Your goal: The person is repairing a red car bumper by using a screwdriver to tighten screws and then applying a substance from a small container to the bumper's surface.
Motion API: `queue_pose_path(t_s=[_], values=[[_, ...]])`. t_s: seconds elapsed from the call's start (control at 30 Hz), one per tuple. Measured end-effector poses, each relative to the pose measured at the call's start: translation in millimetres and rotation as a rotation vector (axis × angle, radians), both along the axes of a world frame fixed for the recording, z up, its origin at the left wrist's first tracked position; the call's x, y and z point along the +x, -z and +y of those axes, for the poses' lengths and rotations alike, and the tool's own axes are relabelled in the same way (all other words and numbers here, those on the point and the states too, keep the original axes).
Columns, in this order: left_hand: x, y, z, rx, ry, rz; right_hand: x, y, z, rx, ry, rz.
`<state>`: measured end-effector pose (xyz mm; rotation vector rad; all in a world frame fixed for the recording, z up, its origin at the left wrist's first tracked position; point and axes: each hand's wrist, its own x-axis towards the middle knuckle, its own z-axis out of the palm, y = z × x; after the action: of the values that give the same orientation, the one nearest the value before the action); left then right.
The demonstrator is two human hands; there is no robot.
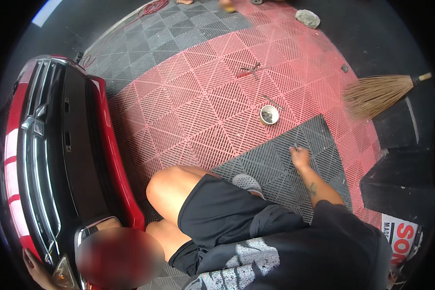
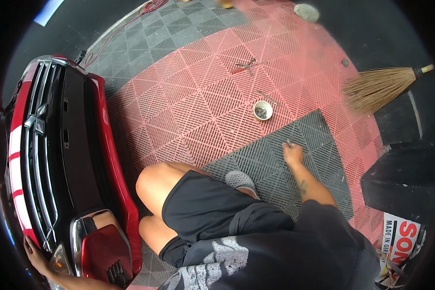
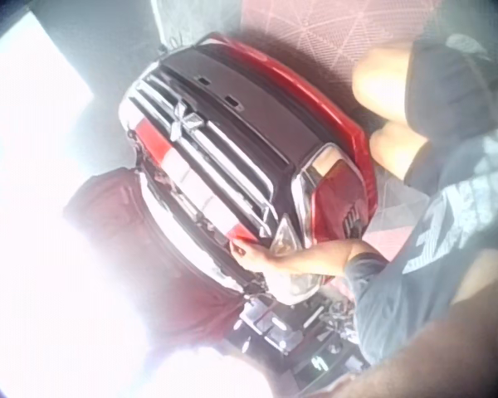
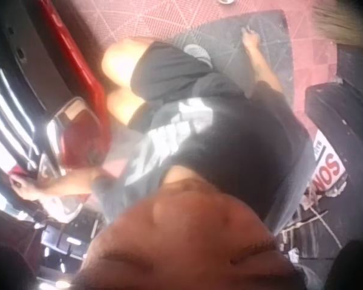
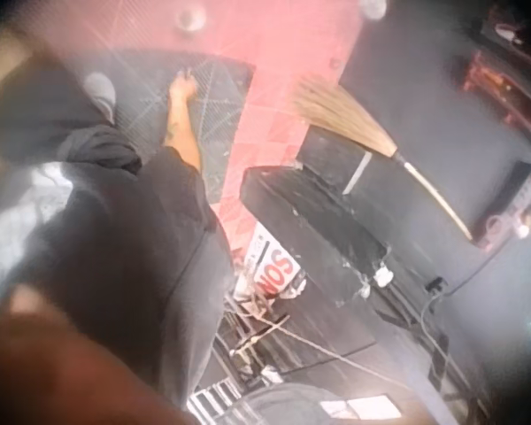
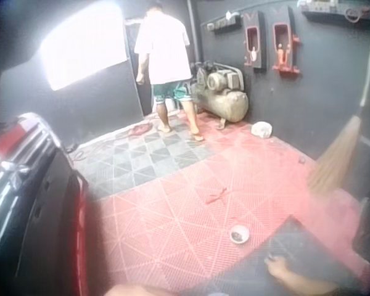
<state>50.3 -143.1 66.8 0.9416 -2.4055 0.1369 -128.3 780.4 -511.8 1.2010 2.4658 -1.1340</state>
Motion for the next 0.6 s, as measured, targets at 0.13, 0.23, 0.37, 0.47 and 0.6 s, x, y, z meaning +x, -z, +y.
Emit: queue_pose_path(t_s=[0.13,0.23,0.37,0.47,0.6], values=[[7,-11,-2,-0.008,-0.044,-0.035,-48,21,-4,0.213,-0.220,-0.119],[-9,-1,25,-0.028,-0.107,-0.043,-59,43,3,0.336,-0.338,-0.249],[-14,-6,32,-0.068,-0.185,-0.057,-58,66,-1,0.312,-0.409,-0.337],[-4,-15,26,-0.110,-0.153,-0.062,-46,82,-3,0.318,-0.543,-0.358],[-87,26,165,-0.164,-0.310,0.015,-28,87,4,0.370,-0.669,-0.303]])
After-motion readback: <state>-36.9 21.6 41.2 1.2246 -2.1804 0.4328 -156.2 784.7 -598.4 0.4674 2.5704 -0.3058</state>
